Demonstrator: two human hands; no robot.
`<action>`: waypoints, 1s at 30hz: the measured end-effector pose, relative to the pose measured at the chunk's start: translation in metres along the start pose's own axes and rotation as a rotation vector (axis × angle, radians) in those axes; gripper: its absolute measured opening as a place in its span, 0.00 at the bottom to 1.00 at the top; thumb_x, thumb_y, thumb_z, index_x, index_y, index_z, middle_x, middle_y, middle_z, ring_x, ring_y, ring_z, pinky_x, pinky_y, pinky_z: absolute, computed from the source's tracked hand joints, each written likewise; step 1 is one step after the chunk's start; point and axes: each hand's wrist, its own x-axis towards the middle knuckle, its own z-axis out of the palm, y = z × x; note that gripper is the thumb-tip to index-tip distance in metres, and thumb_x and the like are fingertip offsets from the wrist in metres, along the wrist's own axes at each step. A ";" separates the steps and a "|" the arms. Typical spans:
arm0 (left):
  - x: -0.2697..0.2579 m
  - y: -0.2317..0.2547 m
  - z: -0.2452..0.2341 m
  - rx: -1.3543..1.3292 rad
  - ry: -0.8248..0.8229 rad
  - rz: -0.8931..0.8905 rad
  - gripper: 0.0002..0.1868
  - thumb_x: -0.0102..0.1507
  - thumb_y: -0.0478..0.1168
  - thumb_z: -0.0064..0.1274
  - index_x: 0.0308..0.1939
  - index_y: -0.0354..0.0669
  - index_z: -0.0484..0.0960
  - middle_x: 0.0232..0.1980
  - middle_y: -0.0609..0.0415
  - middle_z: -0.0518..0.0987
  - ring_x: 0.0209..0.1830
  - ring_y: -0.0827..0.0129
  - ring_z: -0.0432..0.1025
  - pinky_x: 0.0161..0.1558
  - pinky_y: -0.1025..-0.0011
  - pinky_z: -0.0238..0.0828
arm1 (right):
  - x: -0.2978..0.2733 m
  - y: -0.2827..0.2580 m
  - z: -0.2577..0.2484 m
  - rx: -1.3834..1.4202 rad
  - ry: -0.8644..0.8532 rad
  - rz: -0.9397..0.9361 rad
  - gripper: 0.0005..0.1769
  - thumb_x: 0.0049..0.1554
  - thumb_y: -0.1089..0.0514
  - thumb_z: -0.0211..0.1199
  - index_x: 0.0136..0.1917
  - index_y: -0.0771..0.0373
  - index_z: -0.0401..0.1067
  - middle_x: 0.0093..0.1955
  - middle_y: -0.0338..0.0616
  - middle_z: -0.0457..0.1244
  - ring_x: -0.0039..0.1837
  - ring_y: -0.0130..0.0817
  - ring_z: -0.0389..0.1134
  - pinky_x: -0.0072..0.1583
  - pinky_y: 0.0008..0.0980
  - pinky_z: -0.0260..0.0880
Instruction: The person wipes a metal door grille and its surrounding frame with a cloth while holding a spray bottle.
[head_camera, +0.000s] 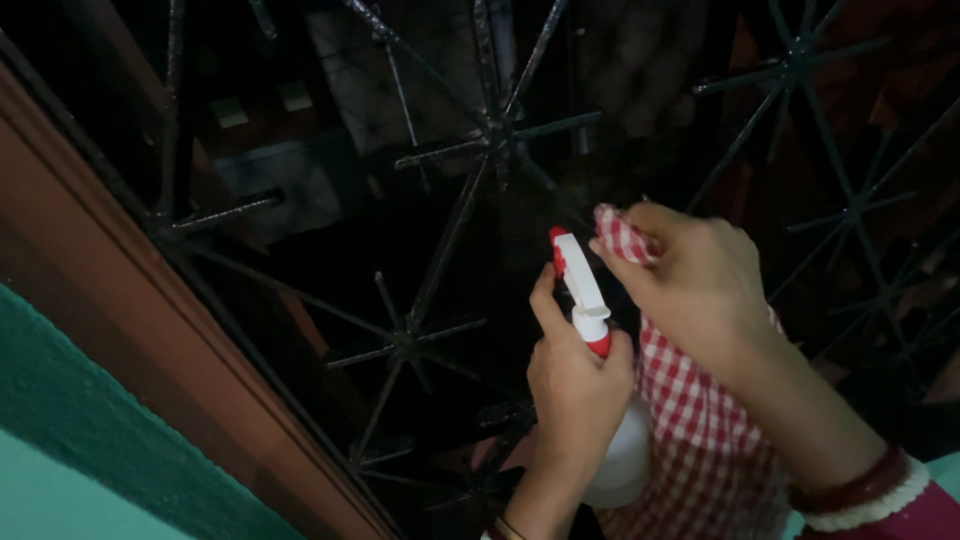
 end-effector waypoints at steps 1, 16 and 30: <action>0.000 0.001 0.000 0.010 0.003 -0.004 0.46 0.58 0.36 0.52 0.76 0.39 0.46 0.27 0.48 0.83 0.28 0.57 0.82 0.37 0.63 0.79 | -0.001 0.002 0.000 -0.022 -0.020 0.029 0.21 0.55 0.42 0.68 0.50 0.61 0.79 0.20 0.44 0.62 0.24 0.38 0.66 0.33 0.38 0.64; 0.001 0.002 0.003 0.028 -0.001 -0.054 0.46 0.58 0.35 0.53 0.76 0.43 0.47 0.26 0.49 0.82 0.27 0.58 0.82 0.34 0.64 0.79 | 0.004 -0.007 0.011 0.017 0.126 -0.119 0.20 0.57 0.43 0.68 0.50 0.62 0.78 0.23 0.49 0.63 0.26 0.45 0.66 0.33 0.40 0.66; 0.000 0.006 0.002 -0.001 0.006 -0.009 0.45 0.59 0.35 0.53 0.76 0.41 0.47 0.26 0.52 0.82 0.26 0.64 0.81 0.33 0.69 0.78 | -0.009 0.010 0.020 0.126 0.161 -0.129 0.18 0.55 0.48 0.68 0.54 0.60 0.78 0.27 0.46 0.67 0.26 0.38 0.68 0.32 0.35 0.67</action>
